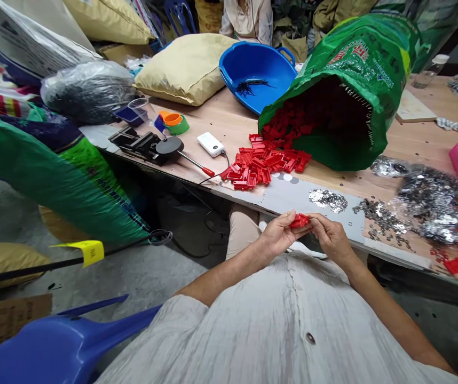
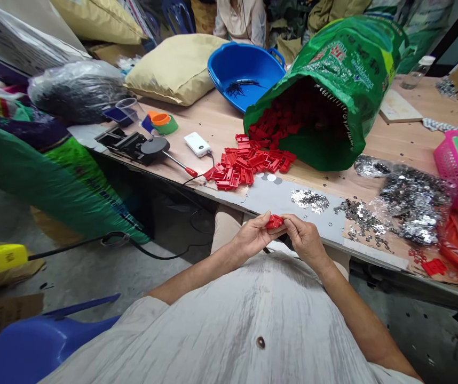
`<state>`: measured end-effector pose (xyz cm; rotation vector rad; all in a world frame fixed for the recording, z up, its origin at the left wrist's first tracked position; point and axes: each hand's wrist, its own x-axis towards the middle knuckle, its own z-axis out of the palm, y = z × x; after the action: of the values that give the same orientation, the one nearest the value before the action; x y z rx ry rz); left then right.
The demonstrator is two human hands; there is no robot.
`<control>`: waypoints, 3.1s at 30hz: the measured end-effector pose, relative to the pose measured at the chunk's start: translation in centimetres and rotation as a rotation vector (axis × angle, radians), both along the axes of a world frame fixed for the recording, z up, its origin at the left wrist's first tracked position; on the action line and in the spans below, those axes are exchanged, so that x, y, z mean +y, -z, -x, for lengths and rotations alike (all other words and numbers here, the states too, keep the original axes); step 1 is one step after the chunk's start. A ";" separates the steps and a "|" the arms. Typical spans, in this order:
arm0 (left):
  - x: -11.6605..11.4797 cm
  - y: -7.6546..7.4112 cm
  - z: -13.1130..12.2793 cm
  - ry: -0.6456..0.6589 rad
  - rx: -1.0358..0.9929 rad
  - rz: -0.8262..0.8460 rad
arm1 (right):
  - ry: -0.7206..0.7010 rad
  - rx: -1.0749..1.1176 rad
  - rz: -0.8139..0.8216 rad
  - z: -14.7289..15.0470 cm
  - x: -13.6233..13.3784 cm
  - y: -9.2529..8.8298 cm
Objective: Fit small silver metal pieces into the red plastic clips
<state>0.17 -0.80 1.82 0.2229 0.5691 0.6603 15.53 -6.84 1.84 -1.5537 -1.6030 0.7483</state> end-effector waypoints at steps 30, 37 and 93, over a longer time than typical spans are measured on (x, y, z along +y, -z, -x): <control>1.4 5.4 4.1 0.197 0.570 -0.526 | 0.403 -0.744 0.142 -5.6 4.4 2.8; 7.8 2.9 8.0 -0.270 1.251 -1.257 | 0.391 -0.750 0.145 -5.3 4.4 3.0; 2.2 -0.3 3.9 0.289 0.082 -0.130 | 0.174 0.100 0.088 -1.5 1.5 0.1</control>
<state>-3.71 1.35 2.10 0.4470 0.5592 0.4094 17.02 -5.35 1.70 -1.6675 -1.3596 0.7965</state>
